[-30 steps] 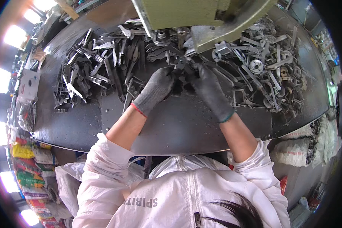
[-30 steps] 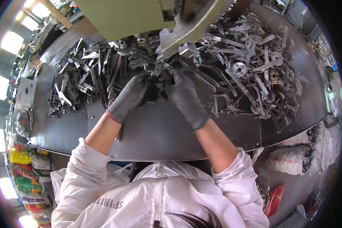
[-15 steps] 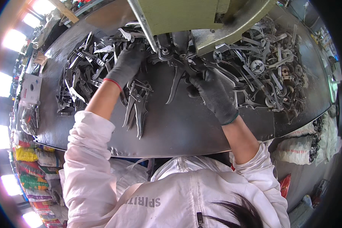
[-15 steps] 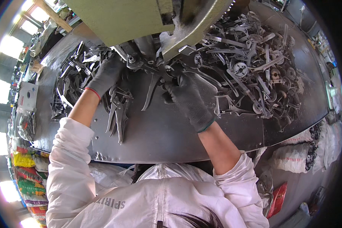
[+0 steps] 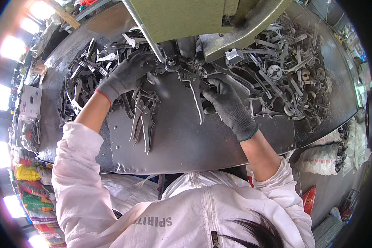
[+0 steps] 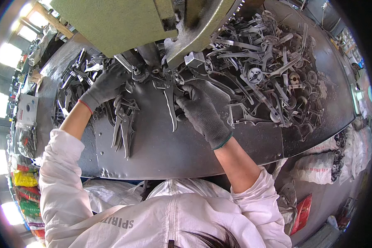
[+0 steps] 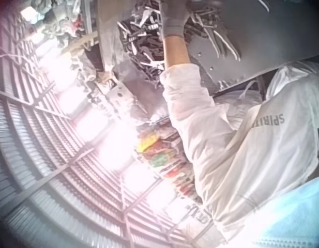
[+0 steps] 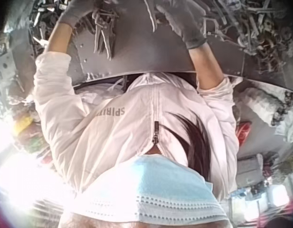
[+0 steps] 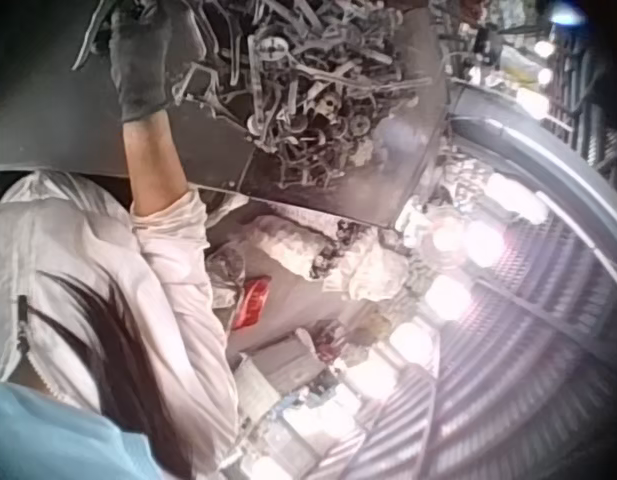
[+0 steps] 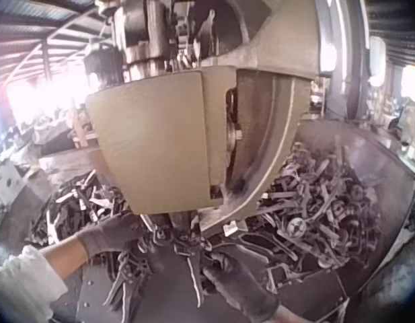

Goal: The person assembles small metal components into assembled parts using an industrial stamping or riveting machine.

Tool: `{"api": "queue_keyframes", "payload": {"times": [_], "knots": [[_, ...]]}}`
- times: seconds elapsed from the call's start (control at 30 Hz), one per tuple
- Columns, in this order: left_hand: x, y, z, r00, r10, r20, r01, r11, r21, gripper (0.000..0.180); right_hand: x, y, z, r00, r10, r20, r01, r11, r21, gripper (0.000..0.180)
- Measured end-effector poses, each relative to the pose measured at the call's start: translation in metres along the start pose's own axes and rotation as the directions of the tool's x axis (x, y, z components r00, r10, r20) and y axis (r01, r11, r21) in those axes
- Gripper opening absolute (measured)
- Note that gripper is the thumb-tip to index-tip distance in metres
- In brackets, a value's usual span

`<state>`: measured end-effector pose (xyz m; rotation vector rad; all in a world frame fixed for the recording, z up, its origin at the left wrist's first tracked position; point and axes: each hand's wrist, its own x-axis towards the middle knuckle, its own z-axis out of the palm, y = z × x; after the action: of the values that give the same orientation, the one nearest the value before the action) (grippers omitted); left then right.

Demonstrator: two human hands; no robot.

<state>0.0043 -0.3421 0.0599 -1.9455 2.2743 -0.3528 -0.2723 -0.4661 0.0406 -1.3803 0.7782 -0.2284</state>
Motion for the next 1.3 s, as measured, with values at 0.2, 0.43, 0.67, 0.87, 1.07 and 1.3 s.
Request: {"api": "queue_keyframes", "payload": {"times": [0.2,0.43,0.67,0.87,1.07,1.3], "knots": [[-0.013,0.081,-0.053,0.882,-0.148,-0.447,-0.042,0.921,-0.388,0.044,0.006,0.020,0.005,0.999,-0.024,0.026,0.022,0.995,0.100,0.028],[0.009,0.139,-0.012,0.900,-0.391,-0.192,0.124,0.652,-0.748,0.033,0.019,-0.014,0.006,0.897,-0.440,0.030,0.080,0.094,-0.992,0.031],[-0.006,0.129,0.006,0.700,-0.556,0.448,0.531,-0.015,-0.847,0.025,0.066,0.016,-0.054,0.703,-0.703,0.107,0.063,-0.087,-0.994,0.023],[0.017,0.125,0.008,0.829,-0.531,0.175,0.221,0.023,-0.975,0.034,0.029,-0.017,-0.026,0.983,-0.169,-0.071,0.174,0.983,0.063,0.019],[0.031,0.117,-0.003,0.836,-0.435,0.333,0.311,-0.124,-0.942,0.032,0.021,-0.016,-0.002,0.975,-0.221,-0.001,0.221,0.975,-0.009,0.020],[0.032,0.109,-0.027,0.860,-0.273,0.432,0.368,-0.255,-0.894,0.031,0.017,-0.021,0.003,0.972,-0.229,-0.052,0.227,0.973,-0.040,0.020]]}}
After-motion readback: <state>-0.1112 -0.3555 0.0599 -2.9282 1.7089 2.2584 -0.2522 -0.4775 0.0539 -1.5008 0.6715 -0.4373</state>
